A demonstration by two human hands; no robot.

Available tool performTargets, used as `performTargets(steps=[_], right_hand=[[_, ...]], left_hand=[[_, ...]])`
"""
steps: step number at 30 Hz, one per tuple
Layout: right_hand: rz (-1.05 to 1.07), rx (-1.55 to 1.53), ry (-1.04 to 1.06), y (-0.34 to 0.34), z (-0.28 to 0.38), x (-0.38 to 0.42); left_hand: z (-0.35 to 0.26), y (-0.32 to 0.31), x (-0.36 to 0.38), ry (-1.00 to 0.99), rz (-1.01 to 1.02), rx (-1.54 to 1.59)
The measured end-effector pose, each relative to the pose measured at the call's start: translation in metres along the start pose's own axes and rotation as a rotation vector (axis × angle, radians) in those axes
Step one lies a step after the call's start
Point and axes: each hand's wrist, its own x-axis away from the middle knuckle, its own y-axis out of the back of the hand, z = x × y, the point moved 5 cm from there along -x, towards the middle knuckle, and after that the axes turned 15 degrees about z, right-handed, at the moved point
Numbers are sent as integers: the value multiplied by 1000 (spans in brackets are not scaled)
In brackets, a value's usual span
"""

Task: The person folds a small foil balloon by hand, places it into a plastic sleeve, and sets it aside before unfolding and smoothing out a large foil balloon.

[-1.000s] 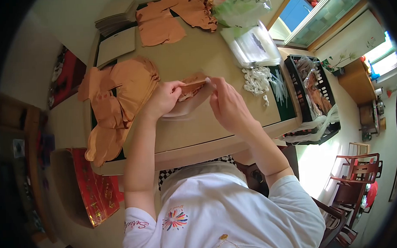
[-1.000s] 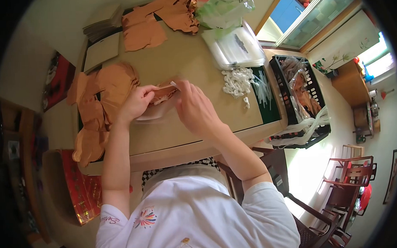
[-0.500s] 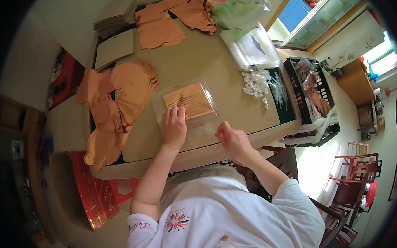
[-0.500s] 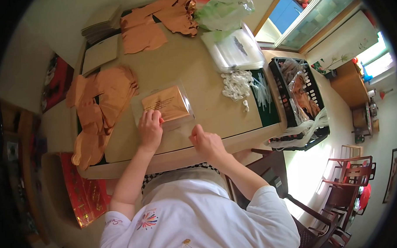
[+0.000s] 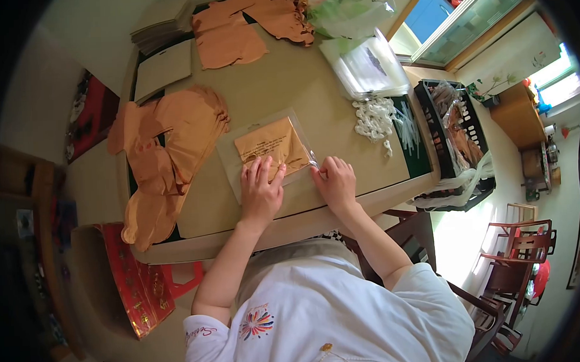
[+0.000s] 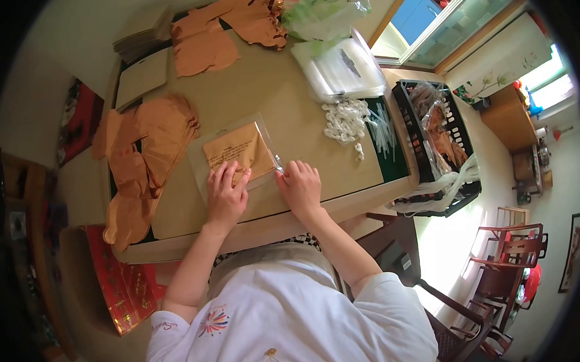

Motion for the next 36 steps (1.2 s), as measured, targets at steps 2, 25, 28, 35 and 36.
performTargets(steps=[2, 25, 28, 35, 36], right_hand=[[21, 11, -9, -1, -5, 4], [469, -378, 14, -3, 56, 55], [496, -365, 63, -20, 69, 47], [393, -456, -114, 6, 48, 47], [347, -440, -161, 13, 33, 46]], left_hand=[[1, -2, -1, 6, -13, 9], [37, 32, 62, 178, -104, 344], [41, 19, 64, 190, -104, 307], [24, 45, 53, 200, -73, 185], [20, 48, 47, 164, -57, 157]])
